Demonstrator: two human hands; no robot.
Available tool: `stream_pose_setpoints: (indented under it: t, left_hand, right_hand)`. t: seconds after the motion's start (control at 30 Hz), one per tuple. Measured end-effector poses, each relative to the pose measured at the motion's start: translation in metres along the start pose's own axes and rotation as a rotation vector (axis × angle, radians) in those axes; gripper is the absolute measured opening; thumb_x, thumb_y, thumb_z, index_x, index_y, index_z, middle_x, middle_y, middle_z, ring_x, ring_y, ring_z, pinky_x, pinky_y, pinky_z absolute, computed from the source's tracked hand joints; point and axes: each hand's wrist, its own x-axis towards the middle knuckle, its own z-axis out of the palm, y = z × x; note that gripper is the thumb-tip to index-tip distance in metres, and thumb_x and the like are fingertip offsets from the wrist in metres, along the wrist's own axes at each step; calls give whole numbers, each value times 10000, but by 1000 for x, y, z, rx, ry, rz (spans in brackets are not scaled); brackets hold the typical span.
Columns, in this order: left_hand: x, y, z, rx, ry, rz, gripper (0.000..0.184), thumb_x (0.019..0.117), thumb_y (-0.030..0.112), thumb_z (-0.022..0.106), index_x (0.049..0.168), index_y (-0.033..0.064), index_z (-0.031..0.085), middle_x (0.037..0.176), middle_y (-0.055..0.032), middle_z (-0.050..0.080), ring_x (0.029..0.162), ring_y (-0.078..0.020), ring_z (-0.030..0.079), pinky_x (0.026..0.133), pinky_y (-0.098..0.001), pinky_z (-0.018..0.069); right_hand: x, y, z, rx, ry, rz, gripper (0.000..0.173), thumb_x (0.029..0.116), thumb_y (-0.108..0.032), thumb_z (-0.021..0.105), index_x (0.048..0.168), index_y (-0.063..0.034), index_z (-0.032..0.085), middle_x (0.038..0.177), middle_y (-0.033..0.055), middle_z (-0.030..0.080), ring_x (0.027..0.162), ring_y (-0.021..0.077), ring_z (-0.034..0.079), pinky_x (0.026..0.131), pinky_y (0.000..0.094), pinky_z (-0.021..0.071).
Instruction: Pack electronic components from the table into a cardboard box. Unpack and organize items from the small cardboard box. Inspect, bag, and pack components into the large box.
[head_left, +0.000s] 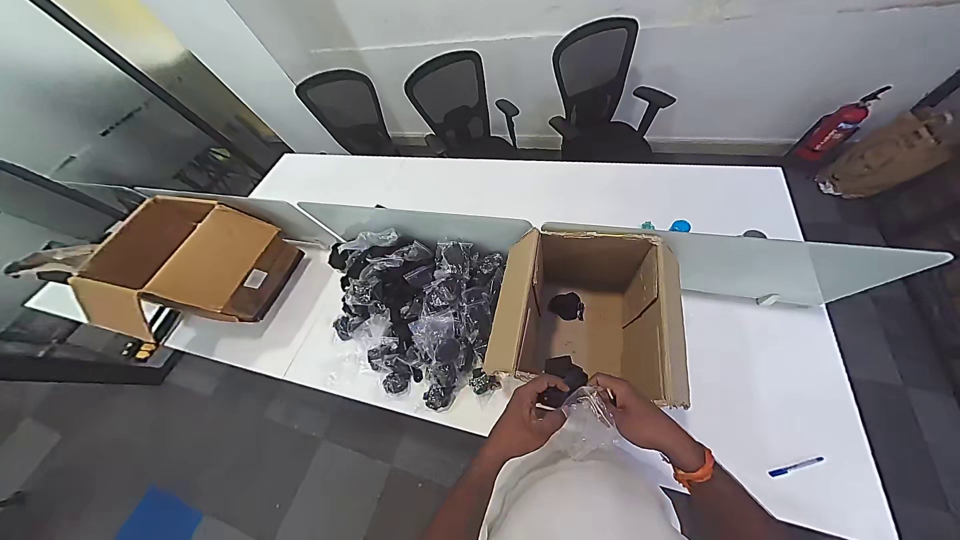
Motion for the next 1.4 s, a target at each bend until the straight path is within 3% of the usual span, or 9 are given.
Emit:
stream_pose_setpoints:
  t: [0.2,0.43,0.5,0.6,0.7,0.77,0.83,0.97,1.4]
  left_hand:
    - [9,-4,7,313,15,38,247,962,289,729,1076,72,762,1021,-66,726,946,-113,693,879,-313,597]
    - [12,-12,3,145,157,-26,193,1014,184,644,999,23,748,857,-43,732,747,-99,689,733,-290,600]
    - [10,-15,1,132,170,-26,187,1010,180,650,1003,22,749,860,-46,736,754,-110,697,740,-300,605]
    - [8,-20,2,139,169,-5,175,999,172,661,1005,20,747,884,-56,739,766,-120,704,749,-311,611]
    - [10,-21,5,162,133,12,189,1004,194,663,1006,27,751,894,-57,737,763,-124,700,747,-313,611]
    - [11,-17,7,178,111,11,189,1000,204,670,1005,36,756,894,-49,741,765,-112,699,747,-301,608]
    - [11,-13,8,184,92,1,172,994,195,677,1001,45,760,891,-32,736,762,-84,683,741,-273,591]
    - [9,-14,5,107,60,-1,162,993,154,675,1040,17,747,948,-56,750,814,-114,713,788,-304,615]
    - [4,-21,-1,-56,137,90,106,954,55,683,1017,-21,719,949,-86,735,816,-139,704,759,-322,610]
  right_hand:
    - [2,-22,-1,-425,-115,81,228,1046,-278,504,1099,-120,660,845,76,647,791,247,641,738,504,531]
    - [0,-9,-22,-159,131,-62,294,1077,-206,438,1219,-122,682,1114,27,710,964,133,684,885,382,574]
    - [-3,-4,-26,-70,374,-180,277,1065,-175,452,1171,-104,698,1004,4,721,807,96,672,714,296,581]
    - [-7,-5,-22,83,507,-395,189,1016,-221,585,1048,-90,717,730,-73,590,580,-6,488,518,171,427]
    - [-8,-6,-9,-60,383,-381,366,938,-458,696,1120,-144,744,658,-96,503,541,-14,401,504,193,373]
    - [-5,-3,1,-222,304,-318,457,896,-543,722,1191,-195,746,791,-48,631,644,41,485,611,269,448]
    - [0,-2,7,-271,237,-288,361,905,-493,727,1124,-208,765,950,-39,724,771,52,603,726,302,531]
    - [4,-2,6,-148,187,-222,187,934,-328,699,887,-156,756,802,-52,660,670,23,540,616,226,461]
    - [8,-3,0,-103,105,-200,188,943,-316,687,879,-149,743,736,-66,587,605,11,452,548,206,376]
